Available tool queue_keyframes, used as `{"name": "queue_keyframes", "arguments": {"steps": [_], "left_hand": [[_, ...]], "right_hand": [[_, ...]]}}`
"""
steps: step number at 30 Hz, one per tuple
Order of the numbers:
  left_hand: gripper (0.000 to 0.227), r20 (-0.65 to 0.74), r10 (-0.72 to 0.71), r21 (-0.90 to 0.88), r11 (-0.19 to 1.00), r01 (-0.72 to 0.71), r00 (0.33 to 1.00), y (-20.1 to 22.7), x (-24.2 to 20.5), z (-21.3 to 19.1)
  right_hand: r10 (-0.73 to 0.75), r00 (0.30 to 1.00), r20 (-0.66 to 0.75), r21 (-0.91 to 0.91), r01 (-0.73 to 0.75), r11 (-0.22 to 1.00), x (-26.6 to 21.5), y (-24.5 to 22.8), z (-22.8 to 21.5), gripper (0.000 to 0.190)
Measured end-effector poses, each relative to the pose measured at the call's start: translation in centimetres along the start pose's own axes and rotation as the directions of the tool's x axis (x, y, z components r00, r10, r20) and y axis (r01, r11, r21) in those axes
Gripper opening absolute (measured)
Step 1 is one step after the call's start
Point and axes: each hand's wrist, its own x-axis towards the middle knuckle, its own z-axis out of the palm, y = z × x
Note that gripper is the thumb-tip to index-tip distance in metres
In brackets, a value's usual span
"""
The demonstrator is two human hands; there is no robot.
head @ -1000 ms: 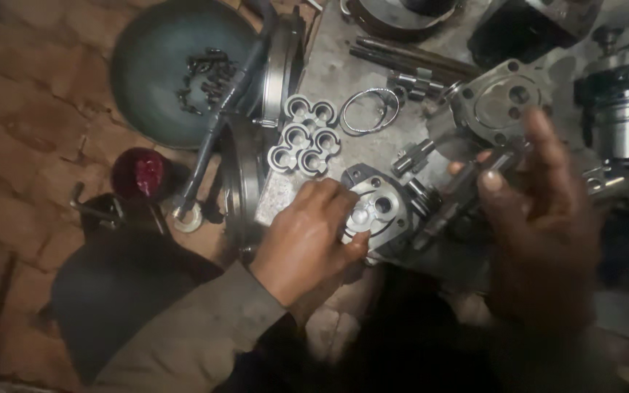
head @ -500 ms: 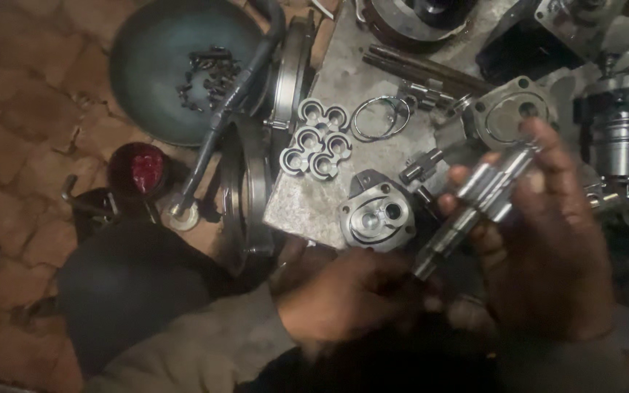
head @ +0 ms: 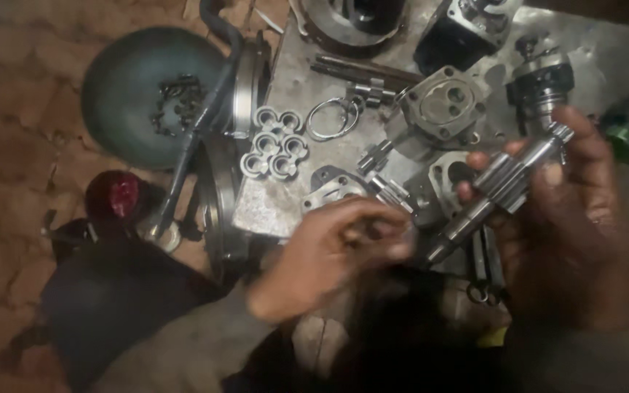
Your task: The person cleans small metal engine parts with a cloth and red grease, then assembles them into a larger engine block. They handle multiple small components, wiping them individually before fitting them into place.
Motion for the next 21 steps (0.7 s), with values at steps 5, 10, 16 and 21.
{"name": "queue_keyframes", "arguments": {"steps": [5,10,16,21], "left_hand": [[0.038,0.201,-0.124,-0.22,0.961,0.169,0.972,-0.7,3.1,2.1],[0.033,0.047,0.011,-0.172,0.985,-0.002,0.999,-0.1,2.5,1.1],[0.023,0.142,0.199,-0.571,0.817,-0.084,0.97,4.0,-0.7,-0.1],[0.02,-0.031,0.134,-0.352,0.926,-0.136,0.991,4.4,0.6,0.3]], "right_hand": [[-0.112,0.971,0.21,-0.146,0.144,0.979,-1.8,0.2,0.1,0.046],[-0.144,0.956,0.257,-0.243,0.208,0.948,-2.1,-0.9,-0.5,0.05],[-0.031,0.998,0.054,-0.342,0.047,0.938,-2.9,-1.3,-1.4,0.047],[0.133,0.991,-0.007,-0.158,-0.132,0.979,-2.7,-0.3,-1.6,0.048]]}}
